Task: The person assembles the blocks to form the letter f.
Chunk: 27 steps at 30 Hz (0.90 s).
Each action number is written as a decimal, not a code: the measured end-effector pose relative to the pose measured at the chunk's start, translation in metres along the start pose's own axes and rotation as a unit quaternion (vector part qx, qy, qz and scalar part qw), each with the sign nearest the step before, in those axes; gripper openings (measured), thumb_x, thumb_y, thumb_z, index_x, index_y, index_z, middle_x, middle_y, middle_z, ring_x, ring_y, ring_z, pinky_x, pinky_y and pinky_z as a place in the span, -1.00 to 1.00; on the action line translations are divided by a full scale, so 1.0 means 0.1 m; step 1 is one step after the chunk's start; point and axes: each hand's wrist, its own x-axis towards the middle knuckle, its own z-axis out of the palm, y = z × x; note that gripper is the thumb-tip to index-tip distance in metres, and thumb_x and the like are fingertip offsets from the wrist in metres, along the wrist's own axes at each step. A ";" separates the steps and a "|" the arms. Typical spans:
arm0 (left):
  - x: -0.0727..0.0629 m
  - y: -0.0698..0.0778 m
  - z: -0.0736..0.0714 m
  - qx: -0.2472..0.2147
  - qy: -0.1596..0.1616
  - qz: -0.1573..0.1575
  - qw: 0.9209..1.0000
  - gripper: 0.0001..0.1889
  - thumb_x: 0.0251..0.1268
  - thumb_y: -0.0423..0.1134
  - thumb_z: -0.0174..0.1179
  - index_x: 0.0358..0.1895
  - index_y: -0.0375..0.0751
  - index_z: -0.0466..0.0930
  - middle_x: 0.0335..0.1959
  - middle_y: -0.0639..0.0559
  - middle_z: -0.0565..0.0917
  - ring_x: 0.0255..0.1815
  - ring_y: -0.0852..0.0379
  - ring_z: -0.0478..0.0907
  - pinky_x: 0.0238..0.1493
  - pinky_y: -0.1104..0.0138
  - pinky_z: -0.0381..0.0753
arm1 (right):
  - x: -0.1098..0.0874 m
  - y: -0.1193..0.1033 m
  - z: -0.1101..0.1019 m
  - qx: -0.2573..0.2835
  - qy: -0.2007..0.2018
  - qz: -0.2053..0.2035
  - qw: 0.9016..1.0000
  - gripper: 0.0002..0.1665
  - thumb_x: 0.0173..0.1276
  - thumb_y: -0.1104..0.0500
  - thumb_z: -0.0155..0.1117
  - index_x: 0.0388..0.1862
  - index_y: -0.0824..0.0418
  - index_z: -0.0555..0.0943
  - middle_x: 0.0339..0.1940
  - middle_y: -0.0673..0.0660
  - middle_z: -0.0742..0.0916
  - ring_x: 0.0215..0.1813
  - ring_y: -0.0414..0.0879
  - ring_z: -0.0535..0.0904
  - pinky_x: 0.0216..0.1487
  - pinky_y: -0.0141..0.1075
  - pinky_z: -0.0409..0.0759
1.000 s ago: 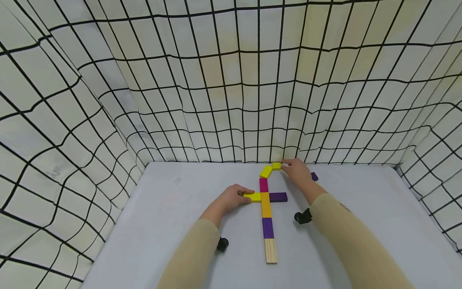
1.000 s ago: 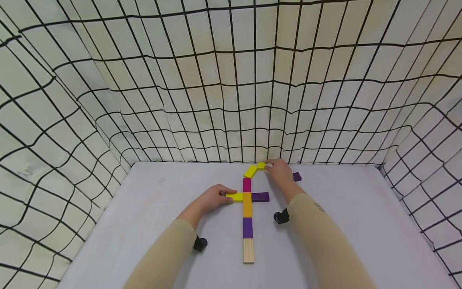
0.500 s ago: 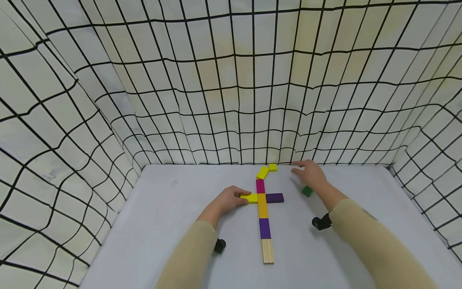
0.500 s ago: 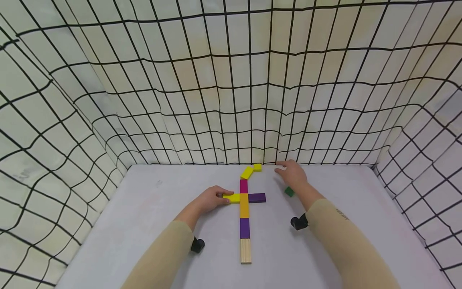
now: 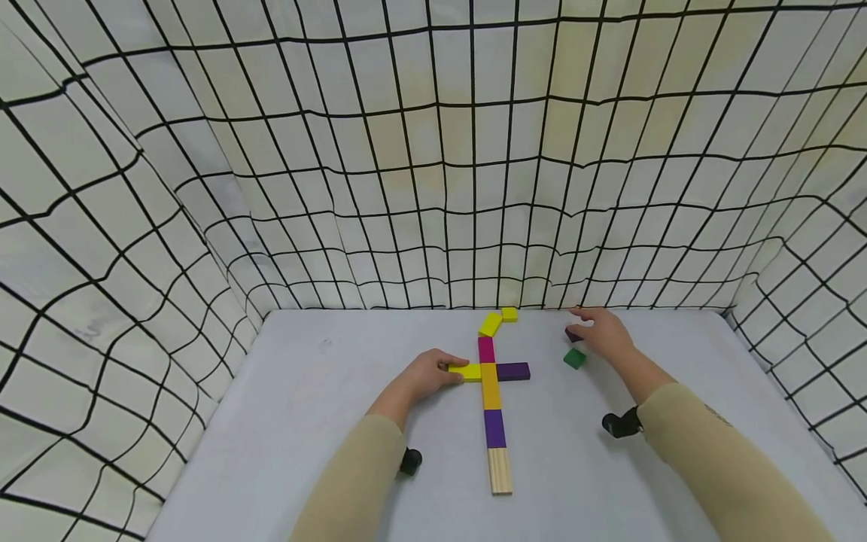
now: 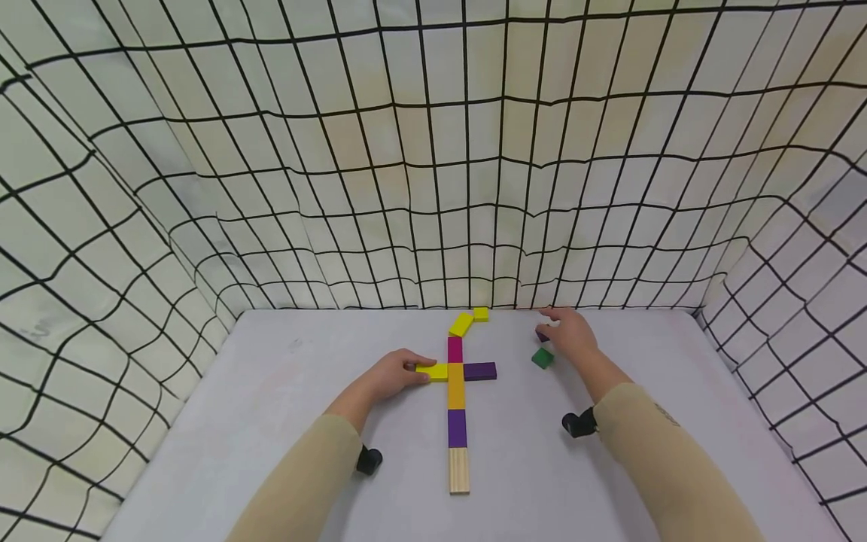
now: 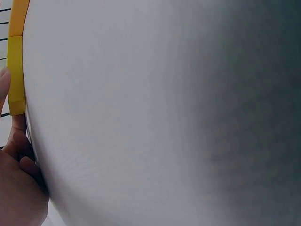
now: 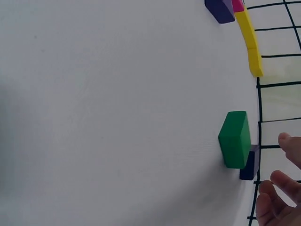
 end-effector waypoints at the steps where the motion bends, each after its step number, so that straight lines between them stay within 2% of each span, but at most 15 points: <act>1: 0.00 0.00 0.00 0.000 0.000 0.000 1.000 -0.69 0.32 -0.09 0.31 0.11 0.23 0.71 0.13 0.02 0.58 0.15 -0.03 0.44 0.31 -0.01 0.38 | 0.01 0.02 0.01 0.000 -0.005 0.003 1.000 -0.39 0.49 0.04 0.18 0.42 0.28 0.41 0.35 0.47 0.42 0.39 0.41 0.27 0.30 0.21 0.32; 10: -0.04 0.02 -0.02 0.000 0.000 0.005 1.000 -0.70 0.32 -0.09 0.31 0.11 0.21 0.71 0.13 0.01 0.58 0.14 -0.03 0.44 0.30 0.00 0.39 | 0.04 0.13 0.11 0.004 -0.023 0.031 0.999 -0.33 0.47 0.05 0.21 0.45 0.30 0.35 0.30 0.48 0.48 0.38 0.41 0.27 0.35 0.21 0.25; 19: -0.02 -0.01 -0.01 0.003 -0.003 0.021 1.000 -0.70 0.33 -0.12 0.31 0.11 0.17 0.71 0.13 0.01 0.58 0.12 -0.01 0.45 0.28 0.03 0.41 | 0.02 0.14 0.13 -0.003 -0.018 0.026 0.999 -0.31 0.44 0.03 0.25 0.40 0.38 0.39 0.15 0.46 0.58 0.17 0.31 0.48 0.20 0.13 0.45; 27: -0.02 0.00 -0.02 0.000 -0.002 0.013 1.000 -0.69 0.33 -0.12 0.30 0.12 0.17 0.71 0.13 0.00 0.58 0.12 -0.03 0.44 0.29 0.03 0.40 | 0.02 0.11 0.16 -0.003 -0.016 0.038 0.999 -0.34 0.44 0.05 0.25 0.39 0.37 0.41 0.25 0.48 0.53 0.27 0.37 0.41 0.27 0.17 0.39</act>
